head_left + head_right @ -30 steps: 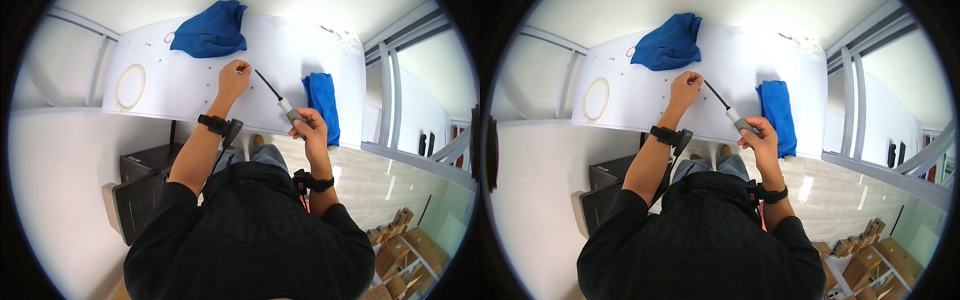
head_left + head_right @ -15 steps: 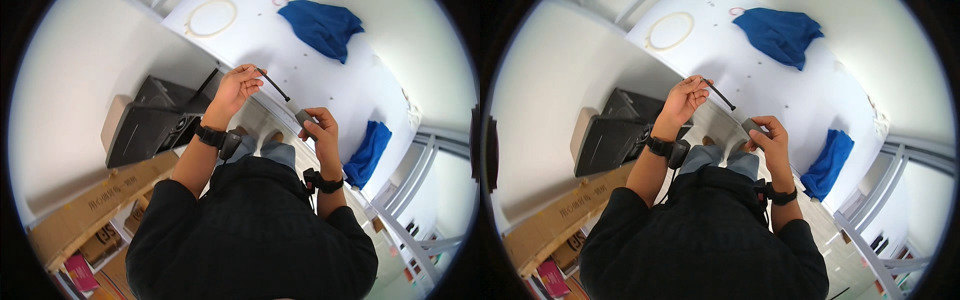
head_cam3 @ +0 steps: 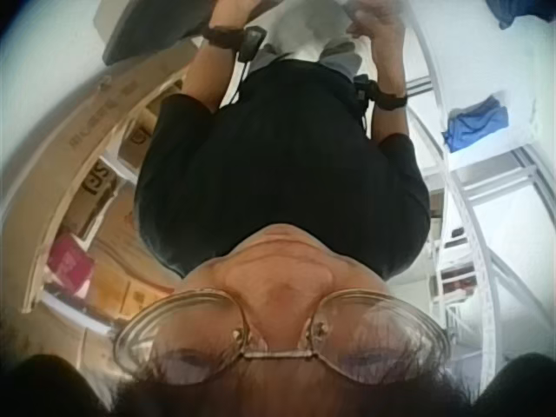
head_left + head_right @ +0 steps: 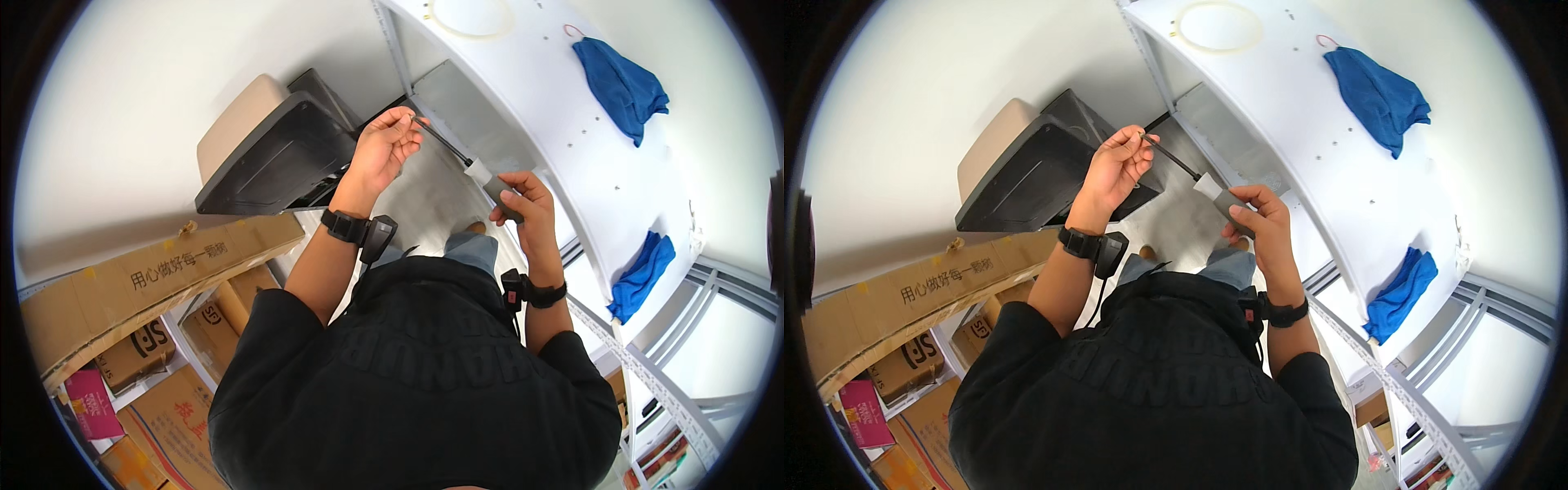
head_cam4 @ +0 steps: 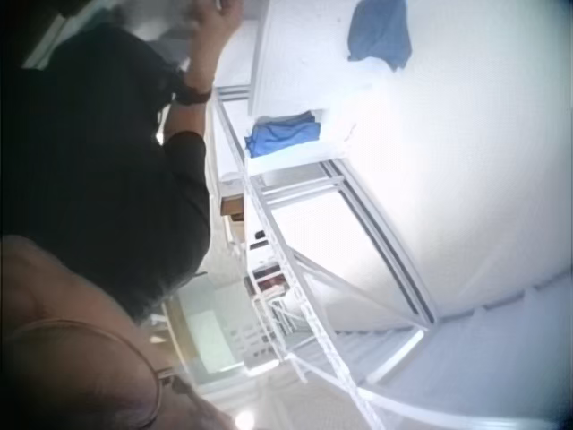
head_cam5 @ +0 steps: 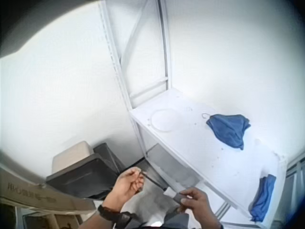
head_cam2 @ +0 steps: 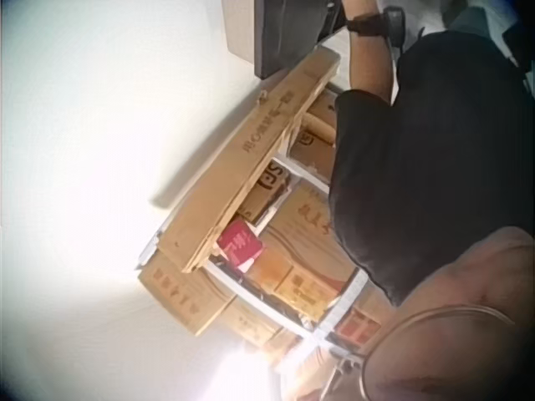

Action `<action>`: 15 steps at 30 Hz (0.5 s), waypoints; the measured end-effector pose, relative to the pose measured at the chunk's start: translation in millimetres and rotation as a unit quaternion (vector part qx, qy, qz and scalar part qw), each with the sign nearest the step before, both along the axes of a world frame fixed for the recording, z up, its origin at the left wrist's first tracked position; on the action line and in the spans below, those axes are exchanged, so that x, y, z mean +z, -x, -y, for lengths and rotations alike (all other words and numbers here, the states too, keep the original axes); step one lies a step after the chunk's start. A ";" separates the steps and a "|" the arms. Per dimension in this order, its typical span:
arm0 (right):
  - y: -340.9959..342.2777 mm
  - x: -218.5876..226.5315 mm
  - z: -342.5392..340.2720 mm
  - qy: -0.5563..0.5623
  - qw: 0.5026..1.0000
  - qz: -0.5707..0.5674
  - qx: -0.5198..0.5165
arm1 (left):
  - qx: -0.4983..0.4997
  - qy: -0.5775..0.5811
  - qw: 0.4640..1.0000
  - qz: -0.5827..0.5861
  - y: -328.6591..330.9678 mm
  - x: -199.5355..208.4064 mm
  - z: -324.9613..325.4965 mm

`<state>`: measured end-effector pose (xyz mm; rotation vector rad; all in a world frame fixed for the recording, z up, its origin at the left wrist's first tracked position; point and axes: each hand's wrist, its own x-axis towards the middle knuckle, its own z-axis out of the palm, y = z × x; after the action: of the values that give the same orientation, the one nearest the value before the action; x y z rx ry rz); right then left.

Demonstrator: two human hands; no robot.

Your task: The person wipes the interior of a black electronic device with a blue cloth, then uses a screwdriver to remove screws from a beige casing and reattaches a metal back panel. The person handles the casing, cloth, screwdriver, and metal panel throughout the process.

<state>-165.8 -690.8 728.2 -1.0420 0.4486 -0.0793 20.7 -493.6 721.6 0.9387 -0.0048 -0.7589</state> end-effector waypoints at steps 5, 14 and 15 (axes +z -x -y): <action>-18.2 3.7 -74.3 0.009 0.999 -0.027 0.016 | 0.017 -0.027 0.999 0.007 -11.5 -2.8 -76.7; -31.1 -1.8 -155.2 -0.036 0.998 -0.046 0.013 | 0.029 0.073 0.997 -0.027 -13.3 -25.6 -142.9; -30.4 -3.1 -159.8 -0.049 0.998 -0.049 0.012 | 0.024 0.080 0.996 -0.026 -14.6 -25.9 -146.4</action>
<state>-135.4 -530.9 725.1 -0.9563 0.5233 0.0154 35.3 -347.2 695.8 0.7645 0.0039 -0.7271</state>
